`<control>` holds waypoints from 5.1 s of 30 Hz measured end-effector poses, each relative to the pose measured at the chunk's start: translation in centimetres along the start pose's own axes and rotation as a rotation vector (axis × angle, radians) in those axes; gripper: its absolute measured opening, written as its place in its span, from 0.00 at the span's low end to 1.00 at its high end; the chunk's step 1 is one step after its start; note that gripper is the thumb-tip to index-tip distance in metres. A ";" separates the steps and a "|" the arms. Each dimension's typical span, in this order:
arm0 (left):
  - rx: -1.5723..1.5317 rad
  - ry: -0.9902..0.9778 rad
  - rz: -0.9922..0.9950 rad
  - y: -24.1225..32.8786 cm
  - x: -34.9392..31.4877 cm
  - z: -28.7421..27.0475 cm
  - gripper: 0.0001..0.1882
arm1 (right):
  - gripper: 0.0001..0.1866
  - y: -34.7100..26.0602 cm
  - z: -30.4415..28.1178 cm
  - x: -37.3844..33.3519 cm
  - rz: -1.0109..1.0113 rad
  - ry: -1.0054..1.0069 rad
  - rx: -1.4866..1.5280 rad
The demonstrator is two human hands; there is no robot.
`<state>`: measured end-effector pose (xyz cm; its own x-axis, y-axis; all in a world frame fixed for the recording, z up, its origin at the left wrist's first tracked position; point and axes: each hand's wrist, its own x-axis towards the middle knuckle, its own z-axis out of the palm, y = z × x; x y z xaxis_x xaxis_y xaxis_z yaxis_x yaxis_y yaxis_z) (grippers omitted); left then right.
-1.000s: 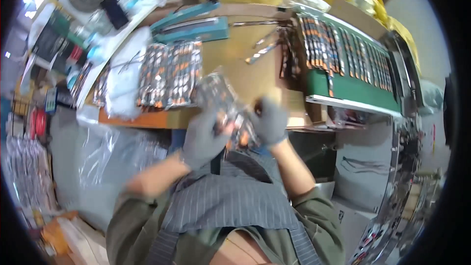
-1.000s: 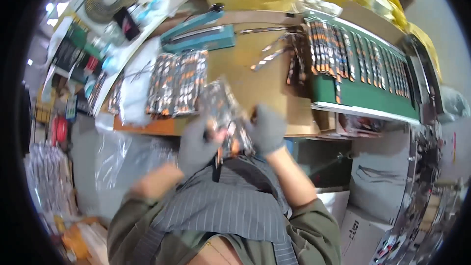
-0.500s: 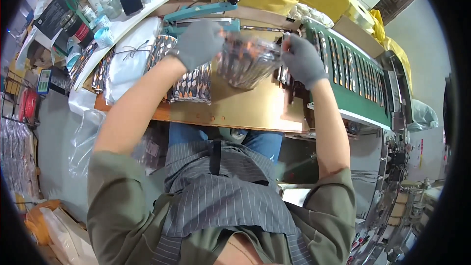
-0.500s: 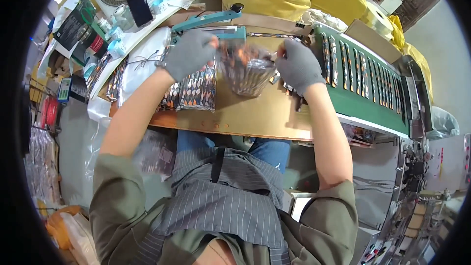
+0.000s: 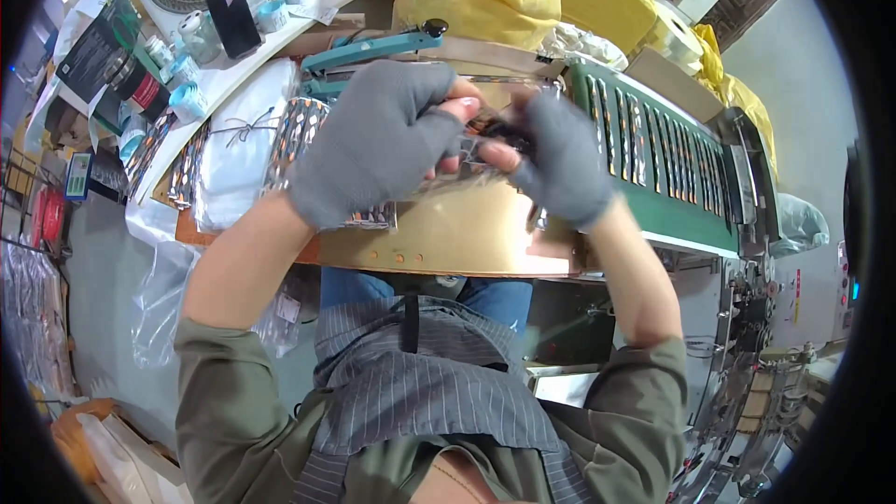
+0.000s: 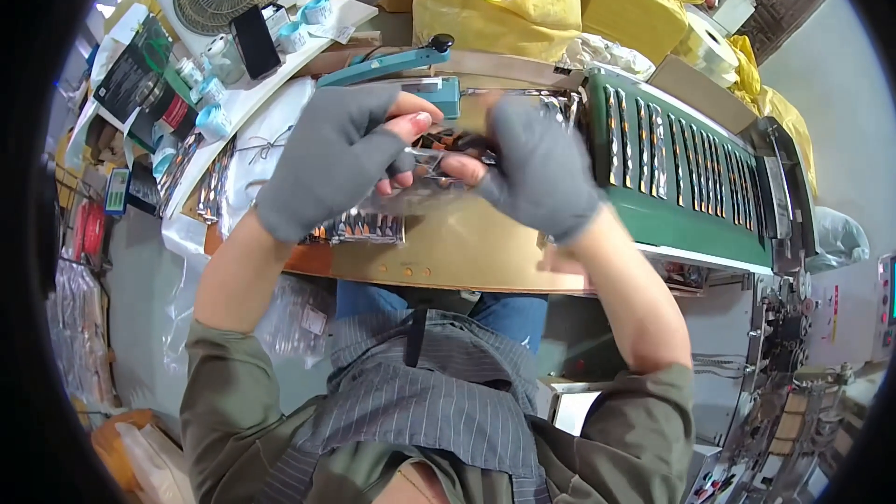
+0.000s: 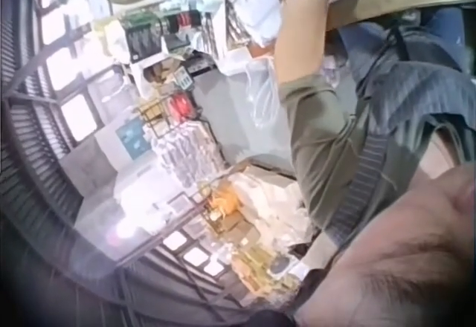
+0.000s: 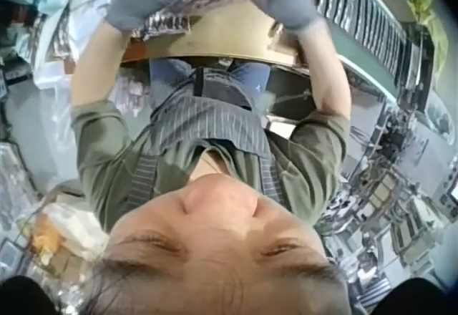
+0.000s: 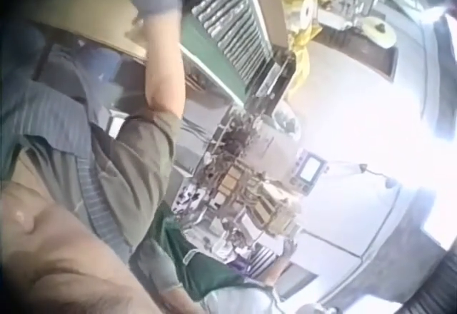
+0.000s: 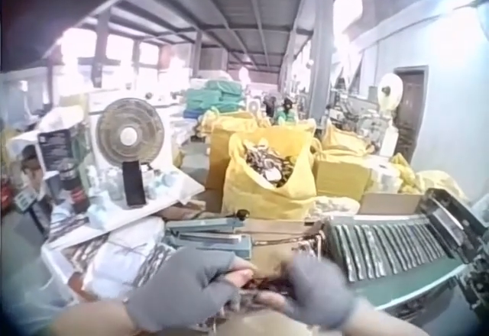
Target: Packaging small metallic components into plastic bags at a workstation.
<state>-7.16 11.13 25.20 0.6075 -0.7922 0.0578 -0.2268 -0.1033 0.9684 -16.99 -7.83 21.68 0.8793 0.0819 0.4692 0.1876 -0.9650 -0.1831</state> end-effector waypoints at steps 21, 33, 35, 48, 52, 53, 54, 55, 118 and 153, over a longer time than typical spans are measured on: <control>-0.214 0.375 -0.579 -25.0 12.6 -8.0 0.30 | 0.16 9.2 17.6 21.5 0.299 0.229 -0.022; -0.297 0.362 -0.455 -29.7 13.0 -7.9 0.15 | 0.10 15.0 26.0 15.9 0.516 0.144 -0.130; -0.257 0.375 -0.505 -27.8 13.1 -7.8 0.16 | 0.11 14.6 25.4 15.9 0.533 0.098 -0.123; 0.537 0.646 -0.228 -24.5 6.9 -9.9 0.29 | 0.13 27.2 25.6 7.3 0.432 -0.185 -0.315; 0.358 0.667 -0.027 -21.9 3.9 -7.3 0.19 | 0.13 25.4 21.3 11.2 0.299 -0.208 -0.325; 0.309 0.592 -0.157 -20.2 3.5 -5.8 0.17 | 0.13 25.8 20.7 11.4 0.282 -0.223 -0.255; 0.298 0.535 -0.126 -20.7 2.8 -4.7 0.15 | 0.13 25.3 20.8 10.6 0.268 -0.224 -0.250; 0.148 0.419 -0.185 -18.9 3.0 -2.9 0.14 | 0.14 25.8 21.5 10.0 0.281 -0.294 -0.265; -0.689 -0.284 -0.474 -10.8 -5.9 12.2 0.13 | 0.10 -0.1 -0.5 -11.6 0.748 0.199 1.237; -0.315 -0.292 -0.366 -9.9 -5.7 10.7 0.16 | 0.24 2.4 2.9 -9.9 0.680 0.312 1.625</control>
<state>-16.58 10.24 12.71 0.3574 -0.8768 -0.3216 0.2243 -0.2537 0.9409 -23.98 -10.26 14.13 0.9073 -0.4174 0.0501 0.2328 0.3997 -0.8866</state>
